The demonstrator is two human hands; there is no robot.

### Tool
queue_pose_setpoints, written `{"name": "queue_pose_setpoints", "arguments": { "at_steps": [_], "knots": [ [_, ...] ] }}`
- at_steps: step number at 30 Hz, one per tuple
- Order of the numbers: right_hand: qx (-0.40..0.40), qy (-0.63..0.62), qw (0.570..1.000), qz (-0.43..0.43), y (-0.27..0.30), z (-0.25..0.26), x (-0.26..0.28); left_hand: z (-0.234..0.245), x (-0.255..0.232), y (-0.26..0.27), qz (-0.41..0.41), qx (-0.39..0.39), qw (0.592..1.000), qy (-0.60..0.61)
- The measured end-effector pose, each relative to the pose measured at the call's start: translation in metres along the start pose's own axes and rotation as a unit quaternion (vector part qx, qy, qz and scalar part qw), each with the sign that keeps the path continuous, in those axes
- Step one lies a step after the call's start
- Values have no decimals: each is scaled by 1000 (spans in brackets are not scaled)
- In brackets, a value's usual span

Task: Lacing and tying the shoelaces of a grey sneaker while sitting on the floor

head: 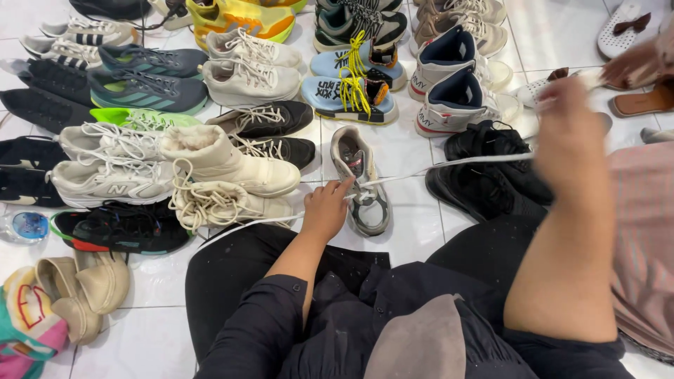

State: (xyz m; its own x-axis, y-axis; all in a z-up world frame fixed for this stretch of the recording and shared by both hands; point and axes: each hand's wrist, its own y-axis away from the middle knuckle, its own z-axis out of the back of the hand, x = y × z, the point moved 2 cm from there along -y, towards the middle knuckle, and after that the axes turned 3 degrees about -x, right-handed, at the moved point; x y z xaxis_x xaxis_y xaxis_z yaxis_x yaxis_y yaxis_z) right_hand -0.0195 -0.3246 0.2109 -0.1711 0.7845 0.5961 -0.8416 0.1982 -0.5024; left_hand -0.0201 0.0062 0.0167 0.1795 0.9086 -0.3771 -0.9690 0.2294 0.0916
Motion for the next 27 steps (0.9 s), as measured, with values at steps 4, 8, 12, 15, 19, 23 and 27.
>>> {"name": "queue_pose_setpoints", "arguments": {
  "at_steps": [4,8,12,15,19,23,27],
  "knots": [
    [241,19,967,-85,20,-82,50,0,-1,-3,-37,-23,999,-32],
    [367,59,928,-3,54,-177,47,-2,-2,-5,-42,-16,998,-53],
    [365,134,921,38,82,-241,24,-13,6,-11,-34,-9,999,-32],
    [337,164,924,78,94,-254,17,-12,7,-13,-28,8,1000,-2],
    [251,177,939,154,109,-267,8,-9,6,-15,-27,3,999,33],
    [221,144,954,140,114,-278,0,-10,6,-18,-30,-14,999,41],
    [272,127,949,100,114,-281,-1,-13,9,-20,-29,-27,998,48]
  ]
}}
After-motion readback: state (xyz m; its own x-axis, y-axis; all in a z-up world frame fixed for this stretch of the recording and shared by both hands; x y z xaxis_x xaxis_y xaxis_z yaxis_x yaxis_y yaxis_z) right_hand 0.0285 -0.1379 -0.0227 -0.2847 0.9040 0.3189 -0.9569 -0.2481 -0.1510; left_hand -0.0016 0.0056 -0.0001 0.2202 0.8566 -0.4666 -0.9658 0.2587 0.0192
